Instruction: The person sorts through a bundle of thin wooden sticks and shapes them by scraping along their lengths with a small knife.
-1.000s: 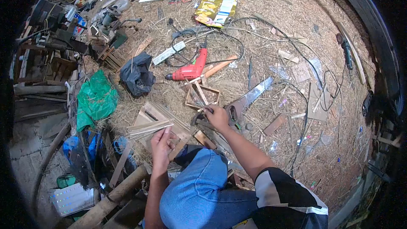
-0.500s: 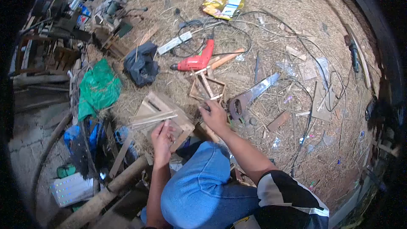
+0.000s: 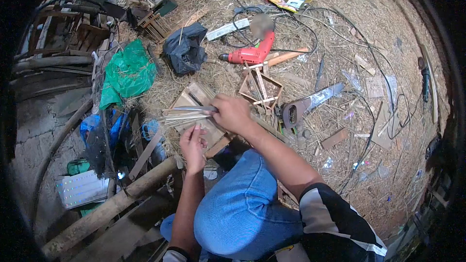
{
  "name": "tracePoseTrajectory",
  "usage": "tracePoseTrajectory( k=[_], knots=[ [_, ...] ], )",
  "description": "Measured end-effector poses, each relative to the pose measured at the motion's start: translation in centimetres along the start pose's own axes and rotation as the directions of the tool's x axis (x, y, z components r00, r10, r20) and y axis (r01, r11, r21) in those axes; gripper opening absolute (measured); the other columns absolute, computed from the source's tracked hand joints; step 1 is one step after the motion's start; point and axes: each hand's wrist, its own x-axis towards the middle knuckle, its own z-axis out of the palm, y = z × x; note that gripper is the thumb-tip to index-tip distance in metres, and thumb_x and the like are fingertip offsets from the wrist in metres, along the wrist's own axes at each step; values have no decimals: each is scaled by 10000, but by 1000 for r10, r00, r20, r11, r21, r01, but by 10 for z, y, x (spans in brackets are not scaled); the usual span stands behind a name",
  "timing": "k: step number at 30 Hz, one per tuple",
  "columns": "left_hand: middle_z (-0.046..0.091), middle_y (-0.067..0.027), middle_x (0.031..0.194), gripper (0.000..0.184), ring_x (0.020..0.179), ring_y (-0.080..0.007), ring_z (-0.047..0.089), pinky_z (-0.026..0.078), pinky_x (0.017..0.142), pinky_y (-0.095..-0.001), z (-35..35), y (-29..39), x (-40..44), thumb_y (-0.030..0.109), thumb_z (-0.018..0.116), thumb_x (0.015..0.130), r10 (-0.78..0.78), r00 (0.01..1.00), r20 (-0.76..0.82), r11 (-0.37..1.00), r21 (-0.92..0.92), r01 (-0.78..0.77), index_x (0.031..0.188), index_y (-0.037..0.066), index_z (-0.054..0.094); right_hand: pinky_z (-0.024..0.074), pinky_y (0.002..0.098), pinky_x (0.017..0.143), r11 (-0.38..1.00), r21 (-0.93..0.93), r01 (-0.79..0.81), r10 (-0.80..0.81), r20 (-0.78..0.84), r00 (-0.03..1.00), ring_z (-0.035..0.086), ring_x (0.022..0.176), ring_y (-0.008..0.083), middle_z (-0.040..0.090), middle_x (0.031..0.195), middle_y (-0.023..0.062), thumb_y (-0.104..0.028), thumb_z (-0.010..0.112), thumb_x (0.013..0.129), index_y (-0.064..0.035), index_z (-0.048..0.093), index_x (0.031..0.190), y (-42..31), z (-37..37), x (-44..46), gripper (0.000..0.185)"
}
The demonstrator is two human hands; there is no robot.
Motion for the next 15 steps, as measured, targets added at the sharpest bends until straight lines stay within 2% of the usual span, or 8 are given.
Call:
tracePoseTrajectory(
  k=[2, 3, 4, 5, 6, 8, 9, 15],
  knots=[
    [669, -80, 870, 258, 670, -133, 595, 486, 612, -262, -2, -6, 1, 218, 657, 955, 116, 991, -65, 952, 292, -92, 1086, -4, 664, 542, 456, 677, 999, -41, -28, 30, 55, 998, 688, 798, 324, 679, 846, 96, -342, 695, 855, -125, 724, 891, -2, 6, 17, 222],
    [669, -80, 870, 258, 670, -133, 595, 486, 612, -262, -1, -5, 1, 218, 657, 955, 115, 991, -63, 952, 293, -92, 1086, -4, 664, 543, 467, 686, 994, -94, -56, 70, 153, 986, 692, 800, 335, 692, 842, 112, -363, 690, 860, -118, 730, 891, -3, 9, 26, 250],
    [668, -123, 972, 289, 806, -207, 627, 509, 718, -316, -1, -3, 1, 205, 662, 939, 433, 901, 17, 762, 527, -377, 1128, -13, 654, 543, 478, 695, 986, -147, -75, 110, 247, 963, 697, 802, 346, 704, 837, 129, -385, 685, 865, -112, 736, 890, -3, 11, 33, 279],
    [667, -165, 1074, 328, 942, -281, 659, 532, 825, -370, -1, -1, 1, 192, 667, 924, 675, 718, 170, 439, 690, -575, 1171, -22, 645, 543, 478, 695, 987, -145, -73, 107, 248, 963, 697, 802, 346, 704, 837, 129, -385, 685, 865, -112, 736, 890, -4, 12, 37, 279],
    [667, -165, 1074, 328, 942, -281, 659, 532, 825, -370, 2, 4, -2, 192, 667, 924, 675, 718, 167, 438, 693, -573, 1171, -22, 645, 544, 486, 706, 982, -174, -67, 119, 312, 943, 700, 807, 353, 707, 826, 145, -400, 680, 869, -107, 739, 893, -5, 14, 41, 300],
    [595, -203, 1281, 407, 1200, -385, 568, 465, 1006, -428, 10, 14, -9, 187, 675, 894, 585, 775, 240, 384, 759, -525, 1246, -10, 622, 544, 494, 716, 978, -202, -57, 132, 378, 916, 704, 811, 359, 711, 815, 161, -415, 675, 873, -102, 742, 896, -6, 17, 43, 321],
    [544, -196, 1381, 450, 1249, -394, 545, 469, 1011, -443, 8, 12, -8, 206, 676, 892, 526, 805, 274, 364, 783, -505, 1296, 19, 604, 543, 490, 715, 979, -192, -64, 132, 372, 919, 703, 806, 360, 707, 801, 162, -425, 686, 864, -108, 745, 905, -5, 17, 43, 325],
    [503, -187, 1426, 486, 1268, -387, 537, 479, 1002, -452, 6, 5, -10, 251, 661, 906, 509, 804, 306, 298, 814, -498, 1339, 49, 573, 536, 486, 743, 979, 11, -202, 188, 313, 931, 700, 812, 372, 709, 796, 167, -454, 731, 822, -142, 760, 937, 8, 21, 42, 334]
  ],
)
